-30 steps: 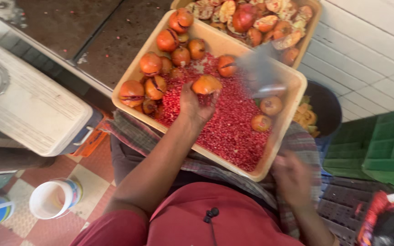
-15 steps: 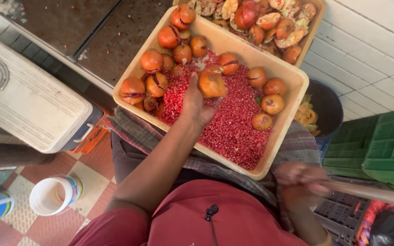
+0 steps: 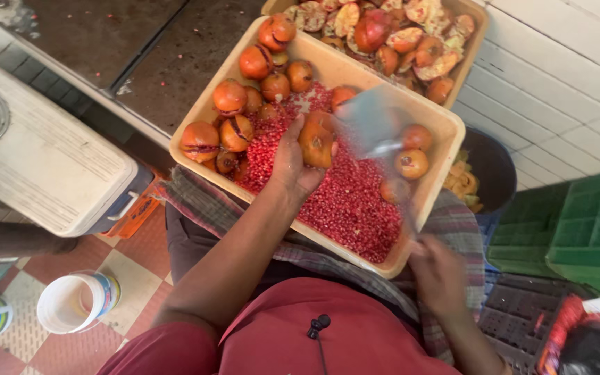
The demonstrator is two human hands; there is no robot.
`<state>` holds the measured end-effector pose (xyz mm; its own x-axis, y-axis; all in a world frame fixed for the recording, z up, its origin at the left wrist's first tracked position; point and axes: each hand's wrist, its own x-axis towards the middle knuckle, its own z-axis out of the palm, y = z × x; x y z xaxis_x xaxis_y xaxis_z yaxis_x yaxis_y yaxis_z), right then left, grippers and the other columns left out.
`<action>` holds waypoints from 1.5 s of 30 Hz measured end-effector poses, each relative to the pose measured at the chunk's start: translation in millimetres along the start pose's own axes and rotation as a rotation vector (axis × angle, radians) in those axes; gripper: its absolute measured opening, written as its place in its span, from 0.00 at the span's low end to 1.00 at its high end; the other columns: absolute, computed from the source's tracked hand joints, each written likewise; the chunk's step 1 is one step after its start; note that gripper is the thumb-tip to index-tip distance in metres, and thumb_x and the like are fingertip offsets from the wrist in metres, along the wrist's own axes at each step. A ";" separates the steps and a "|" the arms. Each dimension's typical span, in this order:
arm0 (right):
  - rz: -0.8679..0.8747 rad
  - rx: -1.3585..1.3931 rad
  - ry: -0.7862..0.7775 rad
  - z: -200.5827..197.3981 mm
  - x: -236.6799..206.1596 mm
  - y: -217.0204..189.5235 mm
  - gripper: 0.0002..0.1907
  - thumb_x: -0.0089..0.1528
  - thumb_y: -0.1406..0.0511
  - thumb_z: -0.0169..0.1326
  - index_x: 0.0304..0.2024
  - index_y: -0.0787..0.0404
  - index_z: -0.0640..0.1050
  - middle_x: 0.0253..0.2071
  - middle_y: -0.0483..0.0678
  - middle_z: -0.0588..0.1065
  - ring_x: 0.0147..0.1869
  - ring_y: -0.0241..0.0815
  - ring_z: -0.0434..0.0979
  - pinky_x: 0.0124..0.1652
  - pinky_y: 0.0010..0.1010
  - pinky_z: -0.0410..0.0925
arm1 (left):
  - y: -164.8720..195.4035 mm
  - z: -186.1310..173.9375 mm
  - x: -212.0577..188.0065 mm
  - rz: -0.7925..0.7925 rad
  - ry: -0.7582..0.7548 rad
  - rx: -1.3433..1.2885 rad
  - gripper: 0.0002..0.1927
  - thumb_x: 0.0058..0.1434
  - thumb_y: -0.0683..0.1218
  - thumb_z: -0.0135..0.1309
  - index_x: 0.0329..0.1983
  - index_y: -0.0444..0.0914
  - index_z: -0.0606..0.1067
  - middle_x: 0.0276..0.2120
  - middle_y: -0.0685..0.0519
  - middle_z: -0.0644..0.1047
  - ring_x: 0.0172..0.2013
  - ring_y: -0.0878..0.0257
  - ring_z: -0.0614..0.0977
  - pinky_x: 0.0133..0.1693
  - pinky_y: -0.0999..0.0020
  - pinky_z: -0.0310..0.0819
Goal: The person repeatedly picks up pomegranates from a tray, strikes them with a metal spatula to release seeds, and discards the empty rinds into a second tray. The process continues with multiple fruits, accumulating seeds in the primary tray.
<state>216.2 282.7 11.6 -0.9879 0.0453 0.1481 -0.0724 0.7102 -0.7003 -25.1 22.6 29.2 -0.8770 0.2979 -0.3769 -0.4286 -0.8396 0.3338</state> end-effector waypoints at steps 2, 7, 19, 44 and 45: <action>-0.036 0.839 0.203 0.6 -2.0 3.2 0.13 0.74 0.58 0.52 0.44 0.62 0.74 0.34 0.52 0.70 0.32 0.44 0.68 0.33 0.32 0.64 | 2.5 1.1 -5.2 0.031 0.036 0.034 0.20 0.71 0.56 0.44 0.54 0.37 0.71 0.43 0.46 0.79 0.42 0.56 0.81 0.43 0.59 0.79; -0.179 0.193 0.149 0.0 3.3 -6.5 0.19 0.73 0.53 0.45 0.41 0.60 0.77 0.36 0.54 0.74 0.35 0.45 0.73 0.35 0.31 0.66 | 3.6 2.5 -14.1 0.041 -0.038 0.076 0.20 0.69 0.53 0.41 0.54 0.37 0.72 0.45 0.49 0.79 0.46 0.57 0.81 0.51 0.57 0.76; 0.125 0.006 -0.142 -12.6 25.5 -44.2 0.22 0.72 0.53 0.47 0.30 0.61 0.70 0.22 0.49 0.67 0.23 0.42 0.65 0.28 0.34 0.60 | 6.6 -14.7 -9.4 0.127 -0.127 0.185 0.21 0.69 0.53 0.35 0.50 0.34 0.73 0.43 0.44 0.79 0.44 0.51 0.81 0.43 0.52 0.76; -0.106 0.984 0.158 -9.7 12.4 -37.0 0.15 0.73 0.54 0.51 0.42 0.58 0.78 0.30 0.47 0.75 0.29 0.38 0.73 0.31 0.30 0.68 | 10.5 1.1 -23.4 0.020 -0.084 -0.040 0.21 0.72 0.59 0.48 0.54 0.37 0.72 0.47 0.46 0.78 0.48 0.52 0.80 0.52 0.50 0.76; -0.239 1.351 0.187 -8.9 11.7 -36.9 0.15 0.75 0.55 0.53 0.44 0.59 0.79 0.31 0.47 0.76 0.31 0.37 0.74 0.33 0.29 0.69 | 10.1 0.2 -23.3 0.009 -0.082 -0.046 0.22 0.72 0.60 0.47 0.54 0.38 0.71 0.47 0.46 0.77 0.48 0.51 0.80 0.53 0.49 0.76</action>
<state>208.5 263.3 45.4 -0.9078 0.1887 0.3744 -0.4167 -0.5055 -0.7555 -9.0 7.3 41.5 -0.8964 0.3247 -0.3016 -0.4118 -0.8618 0.2962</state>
